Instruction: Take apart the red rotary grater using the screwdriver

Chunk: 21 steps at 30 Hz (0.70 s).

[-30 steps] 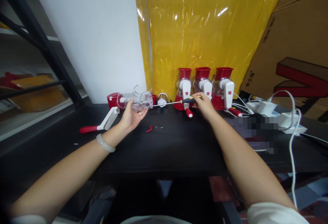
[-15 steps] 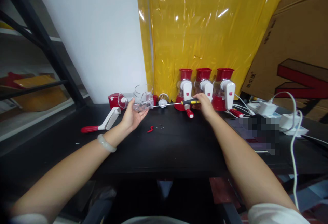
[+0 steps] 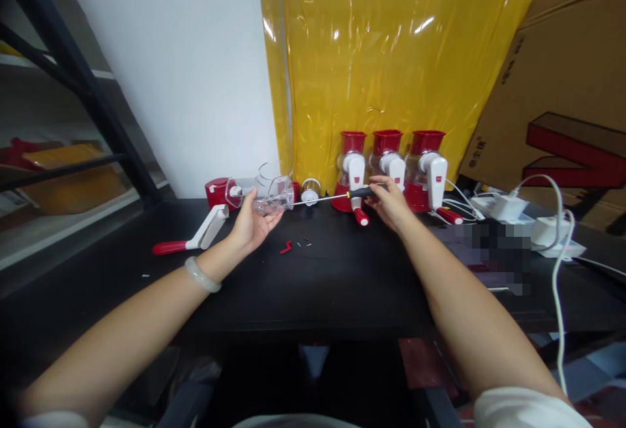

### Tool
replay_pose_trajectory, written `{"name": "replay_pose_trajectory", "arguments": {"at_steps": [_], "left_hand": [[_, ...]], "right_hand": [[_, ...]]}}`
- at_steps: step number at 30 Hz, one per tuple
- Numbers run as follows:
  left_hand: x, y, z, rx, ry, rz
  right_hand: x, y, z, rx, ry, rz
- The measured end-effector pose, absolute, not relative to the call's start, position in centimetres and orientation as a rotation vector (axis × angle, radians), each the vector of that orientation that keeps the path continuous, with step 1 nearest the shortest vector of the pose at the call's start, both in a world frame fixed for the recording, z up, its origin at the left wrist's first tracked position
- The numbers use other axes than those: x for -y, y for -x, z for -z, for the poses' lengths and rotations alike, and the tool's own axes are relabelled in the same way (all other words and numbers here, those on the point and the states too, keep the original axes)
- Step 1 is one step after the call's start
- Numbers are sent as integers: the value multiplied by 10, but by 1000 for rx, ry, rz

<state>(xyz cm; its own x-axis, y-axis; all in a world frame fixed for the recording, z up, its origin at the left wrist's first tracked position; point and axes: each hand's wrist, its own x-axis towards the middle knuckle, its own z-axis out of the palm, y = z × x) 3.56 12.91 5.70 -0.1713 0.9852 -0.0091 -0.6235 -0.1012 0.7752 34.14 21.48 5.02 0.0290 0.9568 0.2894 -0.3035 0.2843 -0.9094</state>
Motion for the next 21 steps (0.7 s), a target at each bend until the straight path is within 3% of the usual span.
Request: {"name": "replay_pose_trajectory", "arguments": {"at_steps": [9,21], "left_hand": [[-127,-37,-59,-790,-648,-1596],[-129,-35,-57,-806,-650,-1611]], "right_hand": [[-209,-344,-52,1169,659,-1160],[-225,-350,-44,1344,871,-812]]}}
